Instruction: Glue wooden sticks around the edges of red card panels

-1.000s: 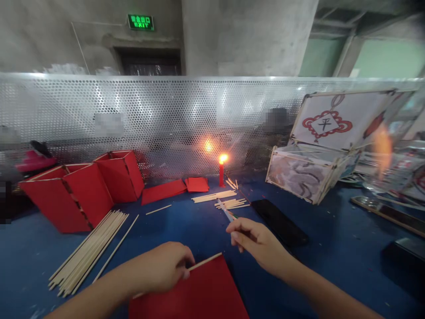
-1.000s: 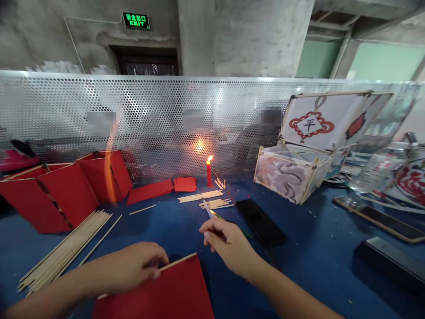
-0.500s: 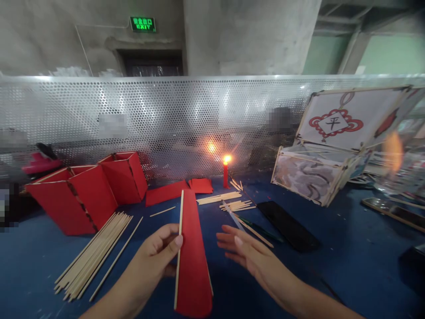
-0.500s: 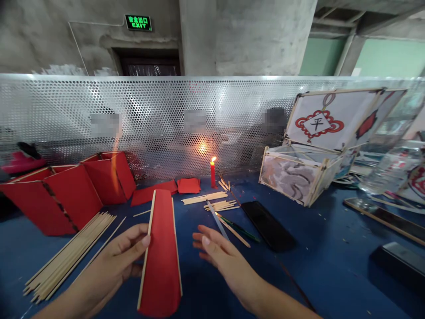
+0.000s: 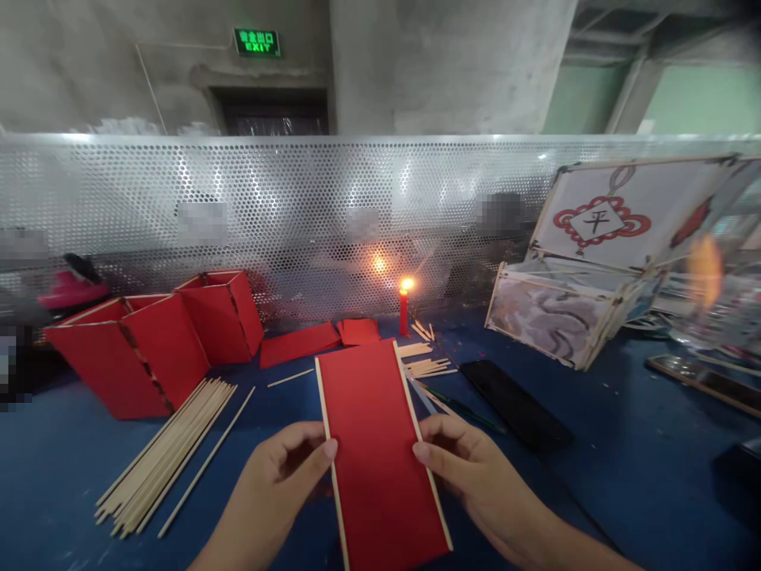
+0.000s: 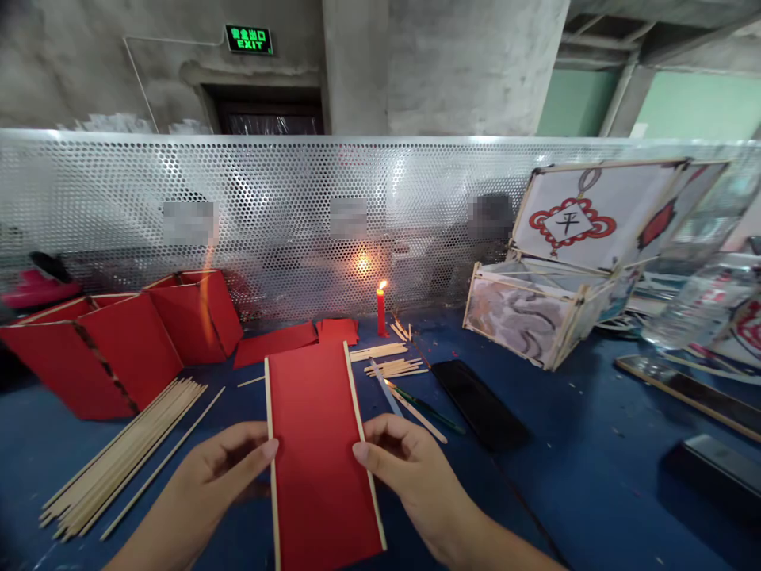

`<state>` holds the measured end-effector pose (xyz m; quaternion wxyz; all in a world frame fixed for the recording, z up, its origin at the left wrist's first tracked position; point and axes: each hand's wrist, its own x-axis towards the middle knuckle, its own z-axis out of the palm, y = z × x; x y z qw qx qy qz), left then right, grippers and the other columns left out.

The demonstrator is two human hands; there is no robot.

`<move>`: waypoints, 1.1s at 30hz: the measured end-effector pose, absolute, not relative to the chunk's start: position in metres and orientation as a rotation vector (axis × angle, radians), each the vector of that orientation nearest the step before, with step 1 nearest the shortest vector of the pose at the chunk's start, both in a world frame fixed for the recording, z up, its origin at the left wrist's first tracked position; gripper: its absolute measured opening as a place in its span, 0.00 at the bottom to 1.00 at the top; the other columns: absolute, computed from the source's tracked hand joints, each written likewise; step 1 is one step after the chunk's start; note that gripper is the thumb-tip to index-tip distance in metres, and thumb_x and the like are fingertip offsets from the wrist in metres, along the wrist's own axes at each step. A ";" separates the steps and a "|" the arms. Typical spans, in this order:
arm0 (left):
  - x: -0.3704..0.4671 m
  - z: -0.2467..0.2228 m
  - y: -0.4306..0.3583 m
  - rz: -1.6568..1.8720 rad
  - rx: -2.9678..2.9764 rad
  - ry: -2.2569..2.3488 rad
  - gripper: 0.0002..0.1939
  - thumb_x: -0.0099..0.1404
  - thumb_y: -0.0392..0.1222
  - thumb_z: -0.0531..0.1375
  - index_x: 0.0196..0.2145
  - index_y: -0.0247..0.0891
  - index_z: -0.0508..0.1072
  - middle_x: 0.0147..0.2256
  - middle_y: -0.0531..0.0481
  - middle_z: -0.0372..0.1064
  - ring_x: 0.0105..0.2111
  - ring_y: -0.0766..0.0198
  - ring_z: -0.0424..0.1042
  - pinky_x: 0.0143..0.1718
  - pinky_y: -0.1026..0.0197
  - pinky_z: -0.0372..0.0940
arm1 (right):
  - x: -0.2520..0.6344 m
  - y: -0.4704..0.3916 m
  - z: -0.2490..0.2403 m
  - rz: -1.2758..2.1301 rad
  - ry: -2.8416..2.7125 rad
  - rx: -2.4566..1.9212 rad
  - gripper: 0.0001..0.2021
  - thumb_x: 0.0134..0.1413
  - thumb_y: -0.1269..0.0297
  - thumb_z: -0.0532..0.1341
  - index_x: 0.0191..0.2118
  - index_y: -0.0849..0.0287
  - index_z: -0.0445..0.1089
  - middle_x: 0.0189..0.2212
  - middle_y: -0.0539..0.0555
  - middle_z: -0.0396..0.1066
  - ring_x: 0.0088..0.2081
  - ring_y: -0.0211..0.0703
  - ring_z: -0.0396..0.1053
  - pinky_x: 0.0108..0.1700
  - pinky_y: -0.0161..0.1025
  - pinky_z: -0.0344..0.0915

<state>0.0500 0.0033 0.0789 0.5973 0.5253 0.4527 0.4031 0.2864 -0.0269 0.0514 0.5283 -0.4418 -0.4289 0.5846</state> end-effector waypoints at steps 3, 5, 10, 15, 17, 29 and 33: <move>0.048 0.077 0.004 0.949 1.217 1.039 0.18 0.53 0.59 0.70 0.33 0.42 0.80 0.33 0.50 0.78 0.35 0.56 0.75 0.43 0.53 0.72 | 0.284 -0.028 0.052 1.376 -0.994 -1.079 0.18 0.40 0.51 0.76 0.28 0.58 0.73 0.29 0.50 0.73 0.32 0.39 0.67 0.37 0.36 0.64; 0.045 0.077 0.004 0.967 1.228 1.080 0.19 0.52 0.59 0.71 0.32 0.41 0.80 0.32 0.51 0.77 0.35 0.56 0.75 0.43 0.53 0.72 | 0.282 -0.029 0.053 1.348 -0.990 -1.093 0.18 0.40 0.50 0.76 0.28 0.58 0.72 0.27 0.49 0.71 0.31 0.39 0.66 0.35 0.36 0.63; 0.042 0.082 0.002 0.963 1.300 1.129 0.19 0.52 0.60 0.70 0.29 0.41 0.79 0.29 0.52 0.75 0.33 0.58 0.74 0.40 0.56 0.72 | 0.279 -0.028 0.051 1.317 -1.025 -1.088 0.19 0.40 0.50 0.75 0.25 0.58 0.71 0.25 0.48 0.69 0.29 0.38 0.64 0.34 0.36 0.62; 0.043 0.085 0.000 0.968 1.317 1.146 0.19 0.50 0.59 0.71 0.26 0.40 0.78 0.25 0.53 0.72 0.30 0.60 0.72 0.36 0.58 0.72 | 0.280 -0.028 0.050 1.271 -1.023 -1.138 0.19 0.37 0.50 0.76 0.23 0.58 0.71 0.23 0.48 0.68 0.28 0.38 0.62 0.33 0.37 0.61; 0.041 0.083 0.001 0.984 1.320 1.130 0.18 0.51 0.58 0.71 0.25 0.41 0.78 0.25 0.54 0.71 0.30 0.61 0.72 0.35 0.60 0.71 | 0.279 -0.029 0.051 1.258 -1.024 -1.148 0.19 0.36 0.50 0.76 0.23 0.58 0.71 0.22 0.48 0.67 0.28 0.38 0.62 0.33 0.38 0.60; 0.041 0.089 -0.002 0.993 1.290 1.136 0.17 0.49 0.57 0.72 0.24 0.40 0.78 0.26 0.54 0.71 0.30 0.61 0.71 0.36 0.60 0.71 | 0.278 -0.029 0.050 1.264 -1.019 -1.144 0.17 0.38 0.49 0.75 0.26 0.57 0.75 0.25 0.50 0.71 0.30 0.41 0.65 0.36 0.39 0.62; 0.042 0.089 -0.003 0.987 1.279 1.129 0.18 0.51 0.57 0.71 0.25 0.40 0.77 0.26 0.55 0.69 0.29 0.63 0.69 0.35 0.60 0.70 | 0.278 -0.029 0.051 1.273 -1.047 -1.125 0.17 0.41 0.49 0.74 0.27 0.57 0.76 0.26 0.50 0.73 0.30 0.41 0.66 0.36 0.39 0.63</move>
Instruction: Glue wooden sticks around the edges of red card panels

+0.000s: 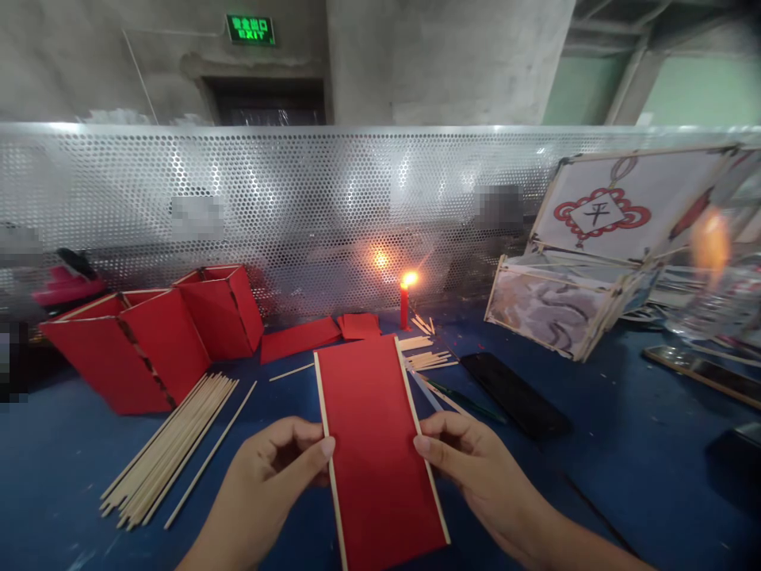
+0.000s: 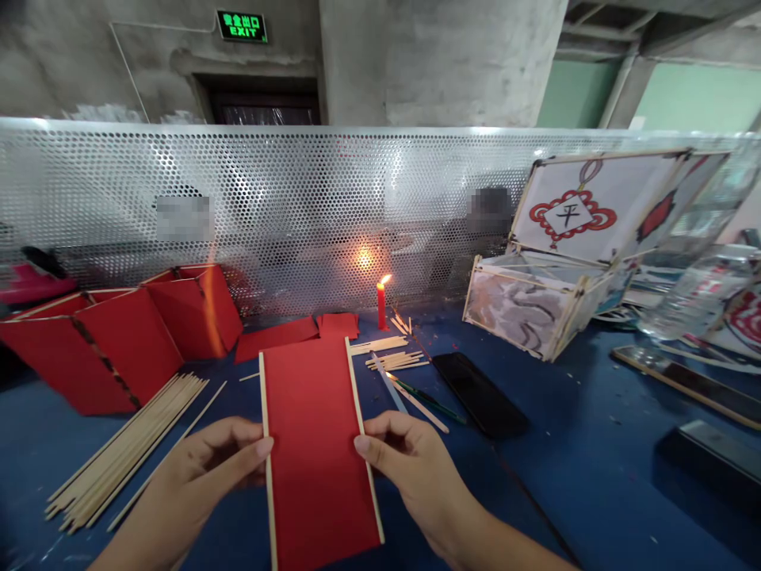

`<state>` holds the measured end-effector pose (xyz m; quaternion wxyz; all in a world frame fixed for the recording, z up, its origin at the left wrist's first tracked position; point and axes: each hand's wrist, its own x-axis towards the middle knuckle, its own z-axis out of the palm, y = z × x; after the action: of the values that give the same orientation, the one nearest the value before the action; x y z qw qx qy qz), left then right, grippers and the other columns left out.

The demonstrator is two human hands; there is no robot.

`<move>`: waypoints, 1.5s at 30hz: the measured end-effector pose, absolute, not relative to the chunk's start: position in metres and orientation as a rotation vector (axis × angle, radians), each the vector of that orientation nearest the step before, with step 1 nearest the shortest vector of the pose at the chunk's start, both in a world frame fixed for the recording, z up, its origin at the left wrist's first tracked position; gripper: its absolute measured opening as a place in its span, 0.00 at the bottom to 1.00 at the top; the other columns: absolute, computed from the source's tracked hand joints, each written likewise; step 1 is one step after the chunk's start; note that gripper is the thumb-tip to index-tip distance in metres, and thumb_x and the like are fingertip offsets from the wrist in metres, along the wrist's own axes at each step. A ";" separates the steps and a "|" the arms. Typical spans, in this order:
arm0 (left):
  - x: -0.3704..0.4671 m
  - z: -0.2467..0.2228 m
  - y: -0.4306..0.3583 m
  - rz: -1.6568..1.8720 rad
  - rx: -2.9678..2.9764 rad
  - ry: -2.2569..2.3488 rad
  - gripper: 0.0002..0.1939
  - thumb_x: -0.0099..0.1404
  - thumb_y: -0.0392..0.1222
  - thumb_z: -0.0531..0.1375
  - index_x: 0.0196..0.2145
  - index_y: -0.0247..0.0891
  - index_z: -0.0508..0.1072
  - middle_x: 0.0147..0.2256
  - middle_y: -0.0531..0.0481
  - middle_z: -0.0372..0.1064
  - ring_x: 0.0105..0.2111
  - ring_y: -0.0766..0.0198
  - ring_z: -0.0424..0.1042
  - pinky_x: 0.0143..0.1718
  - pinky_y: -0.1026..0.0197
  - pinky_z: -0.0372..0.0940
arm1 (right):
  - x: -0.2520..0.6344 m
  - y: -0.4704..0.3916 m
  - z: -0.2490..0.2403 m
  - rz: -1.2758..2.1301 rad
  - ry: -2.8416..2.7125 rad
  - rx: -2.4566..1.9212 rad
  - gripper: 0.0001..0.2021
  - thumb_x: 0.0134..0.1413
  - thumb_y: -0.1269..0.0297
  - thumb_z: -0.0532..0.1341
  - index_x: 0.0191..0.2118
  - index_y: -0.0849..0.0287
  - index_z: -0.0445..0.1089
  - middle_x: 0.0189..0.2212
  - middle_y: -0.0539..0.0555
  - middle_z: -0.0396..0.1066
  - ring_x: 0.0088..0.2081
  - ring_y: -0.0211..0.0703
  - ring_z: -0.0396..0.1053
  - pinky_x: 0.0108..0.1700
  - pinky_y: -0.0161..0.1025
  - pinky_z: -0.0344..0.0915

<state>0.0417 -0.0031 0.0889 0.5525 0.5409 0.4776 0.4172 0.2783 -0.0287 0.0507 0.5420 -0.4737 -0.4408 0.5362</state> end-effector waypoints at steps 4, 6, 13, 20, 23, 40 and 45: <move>0.043 0.086 -0.001 0.989 1.249 1.087 0.17 0.52 0.56 0.71 0.26 0.39 0.75 0.26 0.55 0.69 0.29 0.63 0.69 0.36 0.60 0.70 | 0.278 -0.028 0.051 1.269 -1.058 -1.143 0.16 0.41 0.49 0.74 0.27 0.56 0.76 0.27 0.51 0.74 0.31 0.42 0.67 0.38 0.40 0.64; 0.044 0.085 0.000 0.978 1.234 1.083 0.17 0.53 0.55 0.70 0.26 0.39 0.75 0.26 0.55 0.69 0.29 0.64 0.69 0.35 0.60 0.69 | 0.278 -0.027 0.050 1.273 -1.069 -1.156 0.16 0.41 0.48 0.74 0.27 0.56 0.76 0.28 0.52 0.74 0.32 0.43 0.68 0.38 0.41 0.65; 0.044 0.084 -0.001 0.970 1.193 1.107 0.18 0.52 0.55 0.71 0.26 0.39 0.73 0.26 0.56 0.67 0.28 0.65 0.67 0.31 0.62 0.67 | 0.278 -0.027 0.050 1.282 -1.068 -1.160 0.16 0.41 0.48 0.74 0.28 0.56 0.76 0.29 0.52 0.75 0.33 0.44 0.68 0.39 0.41 0.64; 0.045 0.084 0.000 0.966 1.217 1.116 0.19 0.51 0.56 0.71 0.25 0.39 0.72 0.25 0.56 0.67 0.27 0.64 0.66 0.28 0.62 0.67 | 0.277 -0.028 0.052 1.309 -1.067 -1.154 0.18 0.40 0.48 0.74 0.27 0.57 0.75 0.28 0.51 0.73 0.32 0.43 0.68 0.39 0.41 0.64; 0.044 0.083 0.000 0.968 1.205 1.097 0.19 0.51 0.56 0.71 0.25 0.39 0.72 0.25 0.56 0.67 0.27 0.65 0.66 0.28 0.63 0.66 | 0.277 -0.029 0.052 1.307 -1.071 -1.158 0.18 0.40 0.48 0.74 0.26 0.57 0.74 0.27 0.51 0.72 0.31 0.42 0.67 0.38 0.40 0.64; 0.040 0.062 0.003 0.712 1.441 1.259 0.21 0.53 0.46 0.66 0.37 0.45 0.58 0.20 0.62 0.66 0.22 0.62 0.70 0.20 0.64 0.66 | 0.280 -0.031 0.047 1.365 -1.379 -1.498 0.43 0.43 0.66 0.67 0.66 0.60 0.54 0.23 0.43 0.68 0.17 0.34 0.63 0.19 0.33 0.63; 0.041 0.044 -0.002 0.530 1.566 1.262 0.17 0.55 0.43 0.61 0.37 0.46 0.56 0.20 0.61 0.67 0.17 0.64 0.66 0.17 0.65 0.60 | 0.275 -0.039 0.053 1.504 -1.428 -1.585 0.48 0.43 0.72 0.65 0.71 0.61 0.46 0.23 0.42 0.69 0.16 0.32 0.63 0.17 0.29 0.61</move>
<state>0.0411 -0.0020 0.0437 0.5061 0.6494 0.5231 0.2199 0.2753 -0.0394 0.0525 0.2623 -0.5859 -0.5279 0.5561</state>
